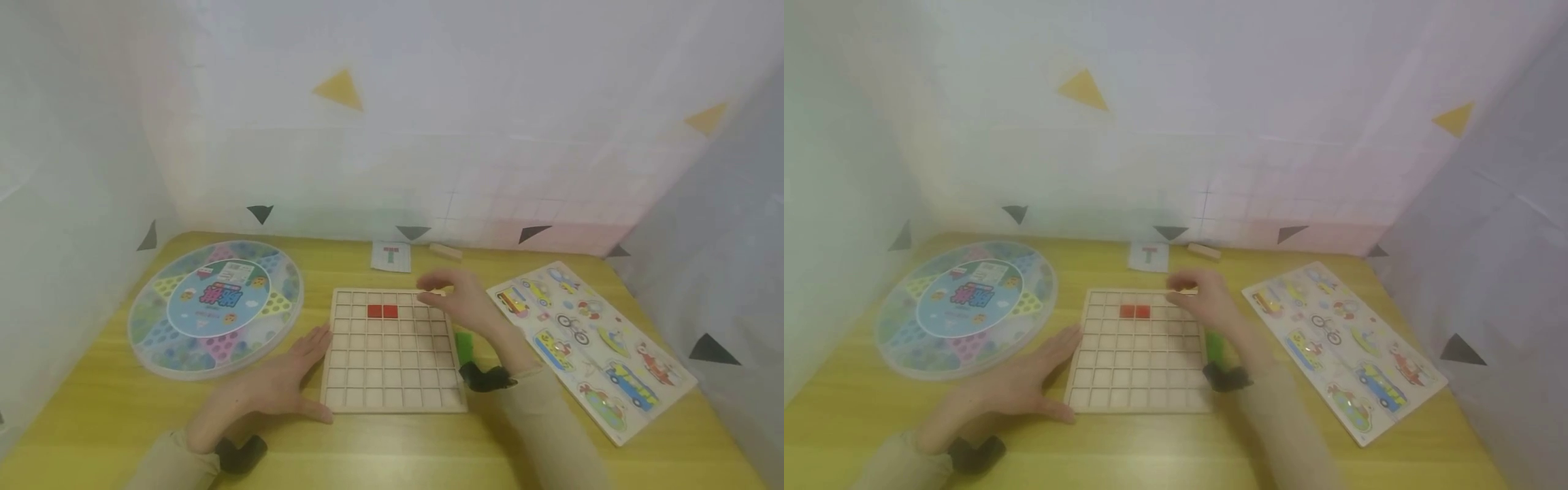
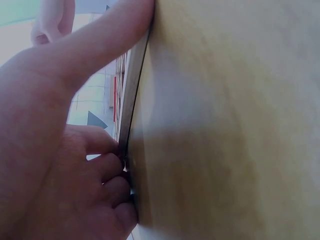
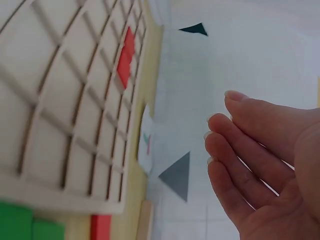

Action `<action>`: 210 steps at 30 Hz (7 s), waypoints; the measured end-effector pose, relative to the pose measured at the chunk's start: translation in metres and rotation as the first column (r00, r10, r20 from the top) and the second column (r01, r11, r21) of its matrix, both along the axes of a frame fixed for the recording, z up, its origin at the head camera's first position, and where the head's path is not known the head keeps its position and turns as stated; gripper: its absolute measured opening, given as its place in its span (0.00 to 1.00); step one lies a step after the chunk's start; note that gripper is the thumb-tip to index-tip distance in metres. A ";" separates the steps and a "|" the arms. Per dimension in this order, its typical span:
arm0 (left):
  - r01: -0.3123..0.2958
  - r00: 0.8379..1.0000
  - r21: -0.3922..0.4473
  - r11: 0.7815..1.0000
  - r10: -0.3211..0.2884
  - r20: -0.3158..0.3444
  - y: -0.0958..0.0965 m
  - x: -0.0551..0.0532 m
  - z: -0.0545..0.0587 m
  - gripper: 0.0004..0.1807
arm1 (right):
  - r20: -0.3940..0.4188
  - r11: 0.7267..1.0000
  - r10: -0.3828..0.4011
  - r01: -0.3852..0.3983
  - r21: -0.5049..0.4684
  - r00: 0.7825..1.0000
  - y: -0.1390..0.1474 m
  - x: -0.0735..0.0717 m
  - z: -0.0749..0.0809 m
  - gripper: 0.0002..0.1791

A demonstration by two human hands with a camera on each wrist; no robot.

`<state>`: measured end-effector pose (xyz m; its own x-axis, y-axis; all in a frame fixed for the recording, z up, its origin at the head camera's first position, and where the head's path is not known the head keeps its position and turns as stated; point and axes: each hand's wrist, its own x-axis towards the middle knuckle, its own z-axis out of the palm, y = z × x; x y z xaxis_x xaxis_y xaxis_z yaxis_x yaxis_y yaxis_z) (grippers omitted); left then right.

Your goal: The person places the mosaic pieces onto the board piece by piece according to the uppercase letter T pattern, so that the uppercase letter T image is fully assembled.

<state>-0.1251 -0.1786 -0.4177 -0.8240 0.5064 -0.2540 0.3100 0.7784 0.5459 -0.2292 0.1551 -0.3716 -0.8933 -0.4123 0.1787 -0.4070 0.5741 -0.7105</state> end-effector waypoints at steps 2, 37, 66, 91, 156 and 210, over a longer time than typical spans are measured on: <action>-0.003 1.000 0.006 1.000 0.003 0.004 0.000 0.000 0.000 0.73 | -0.004 1.000 -0.017 0.017 0.007 1.000 0.005 0.001 -0.003 0.14; 0.002 1.000 0.005 1.000 -0.002 -0.008 0.001 0.000 0.002 0.73 | 0.044 0.990 -0.116 0.112 0.081 0.992 0.052 -0.012 -0.034 0.19; 0.001 1.000 0.003 1.000 -0.001 -0.006 0.001 0.000 0.002 0.73 | 0.132 0.959 -0.189 0.154 0.239 0.973 0.060 -0.016 -0.048 0.19; 0.008 1.000 0.011 1.000 -0.008 -0.015 0.001 0.000 0.002 0.73 | 0.061 0.955 -0.135 0.113 0.275 0.989 0.062 -0.017 -0.051 0.11; 0.008 1.000 0.013 1.000 -0.008 -0.015 0.000 0.001 0.001 0.72 | 0.045 0.973 -0.191 0.184 0.137 0.980 0.046 -0.007 -0.027 0.16; 0.007 1.000 0.011 1.000 -0.007 -0.016 0.002 0.000 0.000 0.74 | 0.025 0.996 -0.036 0.034 0.080 0.999 -0.021 -0.006 -0.039 0.14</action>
